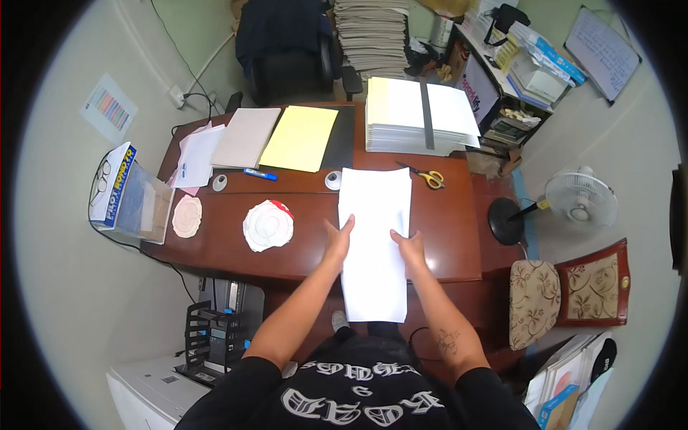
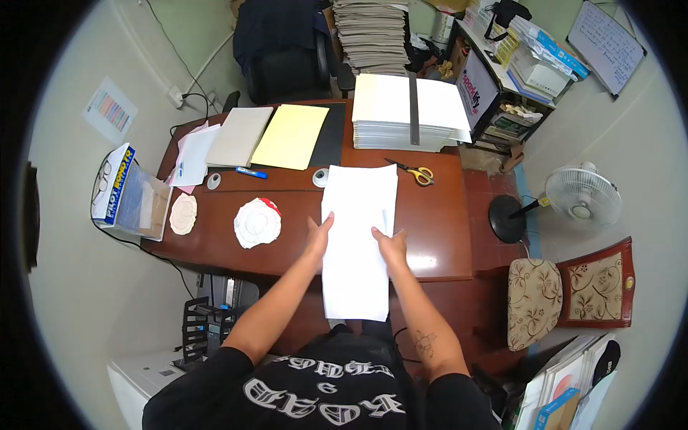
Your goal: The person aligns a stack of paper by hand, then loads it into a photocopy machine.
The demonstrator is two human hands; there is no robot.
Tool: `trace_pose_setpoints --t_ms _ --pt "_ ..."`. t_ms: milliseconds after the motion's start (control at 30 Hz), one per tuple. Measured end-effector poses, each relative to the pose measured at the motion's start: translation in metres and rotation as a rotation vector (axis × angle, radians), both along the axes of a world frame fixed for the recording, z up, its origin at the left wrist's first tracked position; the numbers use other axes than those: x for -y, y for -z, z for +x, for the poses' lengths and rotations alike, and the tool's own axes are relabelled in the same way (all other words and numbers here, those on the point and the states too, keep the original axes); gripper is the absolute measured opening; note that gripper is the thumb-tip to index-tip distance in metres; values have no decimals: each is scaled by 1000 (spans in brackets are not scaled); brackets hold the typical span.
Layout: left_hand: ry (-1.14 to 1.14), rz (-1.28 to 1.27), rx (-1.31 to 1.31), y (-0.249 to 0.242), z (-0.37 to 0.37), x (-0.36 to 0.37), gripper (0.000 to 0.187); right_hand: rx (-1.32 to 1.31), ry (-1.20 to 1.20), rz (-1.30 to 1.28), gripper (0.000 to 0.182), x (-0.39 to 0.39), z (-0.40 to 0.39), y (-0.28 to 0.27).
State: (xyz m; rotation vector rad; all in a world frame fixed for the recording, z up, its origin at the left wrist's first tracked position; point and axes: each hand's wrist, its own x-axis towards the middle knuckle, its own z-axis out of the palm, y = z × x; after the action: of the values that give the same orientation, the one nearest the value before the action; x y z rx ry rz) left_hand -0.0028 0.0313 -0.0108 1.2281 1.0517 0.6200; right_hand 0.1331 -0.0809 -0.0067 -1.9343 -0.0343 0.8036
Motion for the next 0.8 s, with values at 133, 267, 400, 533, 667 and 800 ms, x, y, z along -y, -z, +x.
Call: trace_pose_setpoints --t_ms 133,267,400,533,667,800 --pt "331 -36 -463 -25 -8 -14 42 210 -527 -215 35 -2 20 -4" --pt "391 54 -287 -25 5 13 33 -141 -437 174 33 7 11 -24" --pt "305 -552 -111 -25 -40 -24 31 -631 -209 430 32 48 39 0" --pt "519 224 -709 -35 -4 4 35 124 -602 -97 36 14 7 -31" --pt "290 -224 -179 -55 -46 -15 27 -262 -460 229 31 28 26 -52" --pt "249 -78 70 -93 -87 1 22 -277 -548 414 28 48 18 -104"
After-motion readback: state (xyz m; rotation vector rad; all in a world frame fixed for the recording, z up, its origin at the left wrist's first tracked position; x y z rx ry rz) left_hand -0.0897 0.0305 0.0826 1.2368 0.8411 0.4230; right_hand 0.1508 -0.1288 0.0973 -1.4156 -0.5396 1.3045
